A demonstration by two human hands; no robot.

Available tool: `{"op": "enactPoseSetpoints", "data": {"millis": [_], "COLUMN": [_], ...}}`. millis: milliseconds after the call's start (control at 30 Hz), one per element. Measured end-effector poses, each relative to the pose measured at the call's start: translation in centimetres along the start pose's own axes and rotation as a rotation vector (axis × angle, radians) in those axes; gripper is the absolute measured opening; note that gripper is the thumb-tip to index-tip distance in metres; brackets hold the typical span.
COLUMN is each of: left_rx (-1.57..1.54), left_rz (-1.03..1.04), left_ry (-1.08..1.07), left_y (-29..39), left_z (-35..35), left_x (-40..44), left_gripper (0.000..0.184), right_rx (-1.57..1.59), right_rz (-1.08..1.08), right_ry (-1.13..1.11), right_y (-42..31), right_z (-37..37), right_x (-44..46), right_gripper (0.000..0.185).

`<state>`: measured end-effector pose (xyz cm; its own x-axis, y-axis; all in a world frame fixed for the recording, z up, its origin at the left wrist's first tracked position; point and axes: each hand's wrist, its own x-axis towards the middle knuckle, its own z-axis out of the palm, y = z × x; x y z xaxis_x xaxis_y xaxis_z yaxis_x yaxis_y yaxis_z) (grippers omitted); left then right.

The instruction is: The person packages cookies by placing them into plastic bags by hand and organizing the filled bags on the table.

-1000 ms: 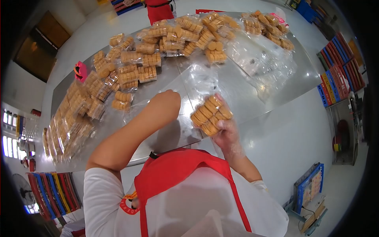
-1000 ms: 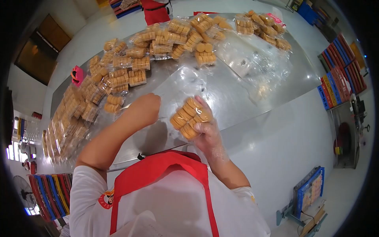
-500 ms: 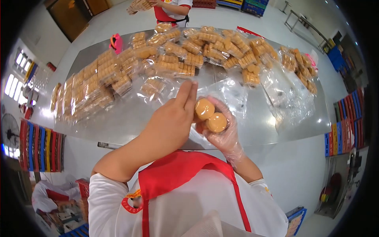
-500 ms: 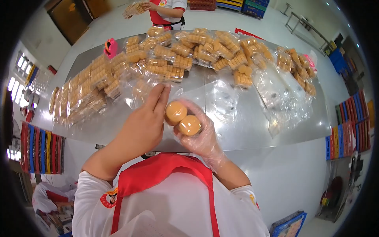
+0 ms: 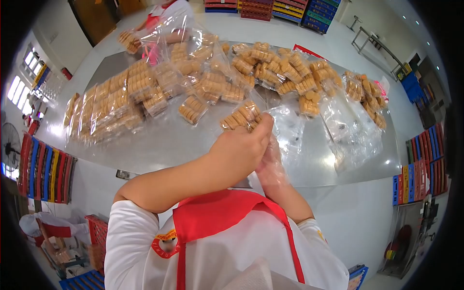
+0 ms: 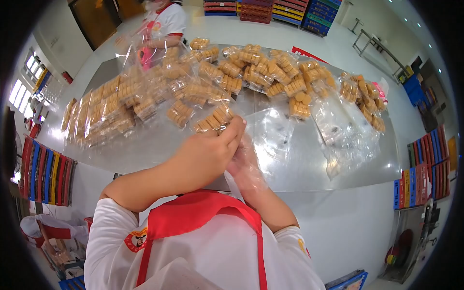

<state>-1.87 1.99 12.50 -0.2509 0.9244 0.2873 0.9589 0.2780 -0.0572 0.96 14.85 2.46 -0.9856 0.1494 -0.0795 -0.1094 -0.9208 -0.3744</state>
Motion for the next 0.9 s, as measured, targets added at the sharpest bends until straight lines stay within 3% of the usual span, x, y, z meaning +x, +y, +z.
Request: {"op": "enactPoseSetpoints", "data": {"millis": [133, 233, 333, 433, 533, 600, 667, 800, 867, 900], "left_rx": [-0.122, -0.157, -0.154, -0.111, -0.044, -0.077, -0.051, -0.146, -0.172, -0.186], "left_rz": [-0.094, -0.089, -0.077, -0.078, -0.079, -0.056, -0.024, -0.038, 0.006, 0.031], "left_ry": [0.006, 0.078, 0.17, 0.094, -0.016, -0.024, -0.01, -0.061, -0.04, -0.032], "left_y": [0.0, -1.0, -1.5, -1.5, -0.5, 0.2, 0.0, 0.5, 1.2, 1.6], "left_z": [-0.1, -1.3, -1.7, -1.6, -0.7, -1.3, -1.3, -2.2, -1.1, -0.3], "left_x": [0.7, 0.9, 1.1, 0.9, 0.5, 0.4, 0.3, 0.6, 0.6, 0.4], "left_gripper": [0.054, 0.057, 0.057, 0.055, 0.053, 0.052, 0.052, 0.049, 0.047, 0.046], "right_rx": [0.141, -0.049, -0.899, -0.994, -0.269, -0.19, -0.318, -0.971, -0.753, -0.372], "right_rz": [0.123, -0.003, -0.508, -0.507, -0.017, -0.041, -0.133, -0.444, -0.369, -0.212], "right_ry": [-0.153, -0.135, -0.13, -0.068, -0.138, -0.092, 0.104, 0.8, 0.609, 0.249], "right_y": [-1.1, -1.0, 0.1, 0.3, -1.3, 0.0, 1.3, 5.0, 4.0, 1.6], "right_z": [-1.6, -1.3, -0.3, 0.9, 2.1, 0.1, 0.2, 6.9, 7.0, 6.2], "right_x": [1.9, 1.8, 0.4, 0.2, 1.4, 1.1, 1.0, 0.6, 1.0, 2.0], "right_gripper": [0.047, 0.059, 0.069, 0.056, 0.044, 0.041, 0.04, 0.04, 0.04, 0.04]}}
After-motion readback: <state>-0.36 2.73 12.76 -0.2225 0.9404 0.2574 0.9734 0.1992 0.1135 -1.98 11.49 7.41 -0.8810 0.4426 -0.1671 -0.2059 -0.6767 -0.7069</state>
